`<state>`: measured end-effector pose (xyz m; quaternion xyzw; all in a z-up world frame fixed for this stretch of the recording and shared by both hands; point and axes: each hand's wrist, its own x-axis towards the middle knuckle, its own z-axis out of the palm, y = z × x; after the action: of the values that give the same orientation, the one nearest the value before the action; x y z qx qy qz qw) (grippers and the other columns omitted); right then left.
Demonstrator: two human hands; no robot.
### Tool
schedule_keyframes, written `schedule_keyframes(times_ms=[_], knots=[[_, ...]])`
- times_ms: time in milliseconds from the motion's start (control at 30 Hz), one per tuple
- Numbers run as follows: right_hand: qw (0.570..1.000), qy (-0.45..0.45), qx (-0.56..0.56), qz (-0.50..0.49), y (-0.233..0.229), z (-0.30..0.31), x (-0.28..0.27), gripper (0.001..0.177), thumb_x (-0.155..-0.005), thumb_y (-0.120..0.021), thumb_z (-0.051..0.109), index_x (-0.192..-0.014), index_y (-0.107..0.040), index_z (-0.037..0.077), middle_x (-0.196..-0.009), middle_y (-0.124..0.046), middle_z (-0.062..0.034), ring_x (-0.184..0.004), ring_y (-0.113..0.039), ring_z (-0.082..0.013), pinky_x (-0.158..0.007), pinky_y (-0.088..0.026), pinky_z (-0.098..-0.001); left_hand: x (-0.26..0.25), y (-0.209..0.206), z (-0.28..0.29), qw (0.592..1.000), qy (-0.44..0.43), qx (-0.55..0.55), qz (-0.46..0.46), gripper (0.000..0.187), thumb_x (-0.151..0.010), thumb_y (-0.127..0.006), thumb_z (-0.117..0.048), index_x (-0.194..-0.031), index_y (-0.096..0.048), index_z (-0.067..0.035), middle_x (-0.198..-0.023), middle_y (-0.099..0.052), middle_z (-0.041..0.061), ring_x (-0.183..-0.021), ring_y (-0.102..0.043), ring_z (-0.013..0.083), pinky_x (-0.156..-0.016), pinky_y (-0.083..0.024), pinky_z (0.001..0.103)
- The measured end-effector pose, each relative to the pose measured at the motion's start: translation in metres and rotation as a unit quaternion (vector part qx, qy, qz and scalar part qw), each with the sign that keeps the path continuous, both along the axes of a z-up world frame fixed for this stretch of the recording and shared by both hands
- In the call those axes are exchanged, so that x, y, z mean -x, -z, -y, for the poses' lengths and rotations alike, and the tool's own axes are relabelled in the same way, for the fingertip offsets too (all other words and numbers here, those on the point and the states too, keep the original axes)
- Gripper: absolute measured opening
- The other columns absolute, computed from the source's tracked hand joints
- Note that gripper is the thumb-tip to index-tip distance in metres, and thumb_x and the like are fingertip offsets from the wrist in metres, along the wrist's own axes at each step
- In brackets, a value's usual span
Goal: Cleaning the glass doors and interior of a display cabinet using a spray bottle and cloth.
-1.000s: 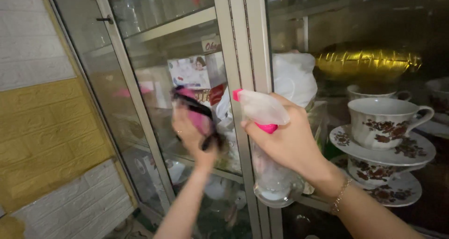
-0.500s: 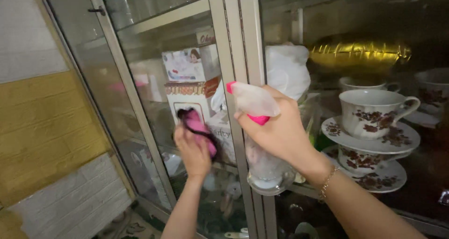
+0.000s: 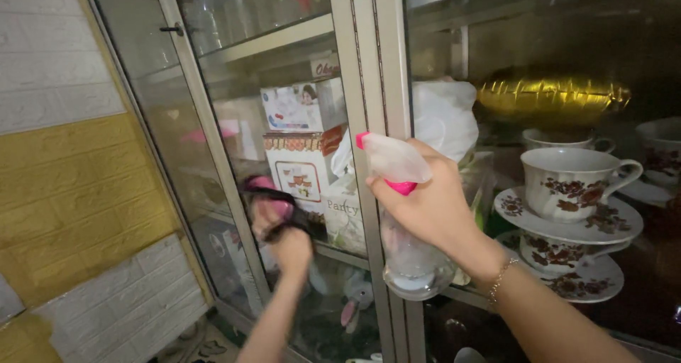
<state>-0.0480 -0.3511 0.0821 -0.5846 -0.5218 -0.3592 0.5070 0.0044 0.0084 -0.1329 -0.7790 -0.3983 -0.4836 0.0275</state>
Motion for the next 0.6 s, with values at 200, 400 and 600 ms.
schedule_keyframes(times_ms=[200, 400, 600], knots=[[1.0, 0.002, 0.001, 0.014, 0.0, 0.0, 0.0, 0.036, -0.081, -0.076, 0.019, -0.115, -0.075, 0.007, -0.102, -0.075, -0.0125, -0.086, -0.075, -0.0264, -0.078, -0.058, -0.0341, 0.04, 0.008, 0.139, 0.896, 0.372, -0.211, 0.119, 0.067, -0.084, -0.072, -0.029, -0.136, -0.043, 0.003, -0.153, -0.035, 0.029, -0.142, -0.028, 0.0555, -0.116, -0.023, 0.064], [1.0, -0.009, 0.009, 0.017, 0.0, 0.002, 0.001, 0.036, -0.082, -0.075, 0.017, -0.117, -0.074, 0.007, -0.102, -0.075, -0.0114, -0.086, -0.075, -0.0235, -0.078, -0.057, -0.0326, 0.016, 0.014, 0.056, 0.861, 0.4, -0.173, 0.262, 0.06, -0.095, -0.056, -0.018, -0.148, -0.036, 0.0, -0.156, -0.039, 0.023, -0.146, -0.039, 0.045, -0.125, -0.029, 0.052], [0.999, -0.032, -0.001, -0.006, 0.002, -0.001, -0.001, 0.034, -0.083, -0.076, 0.017, -0.116, -0.074, 0.006, -0.103, -0.076, -0.0099, -0.087, -0.076, -0.0204, -0.079, -0.058, -0.0311, -0.005, 0.036, -0.072, 0.956, 0.101, 0.099, 0.259, 0.061, -0.099, -0.047, -0.017, -0.153, -0.033, 0.009, -0.152, -0.036, 0.033, -0.139, -0.038, 0.05, -0.116, -0.033, 0.051]])
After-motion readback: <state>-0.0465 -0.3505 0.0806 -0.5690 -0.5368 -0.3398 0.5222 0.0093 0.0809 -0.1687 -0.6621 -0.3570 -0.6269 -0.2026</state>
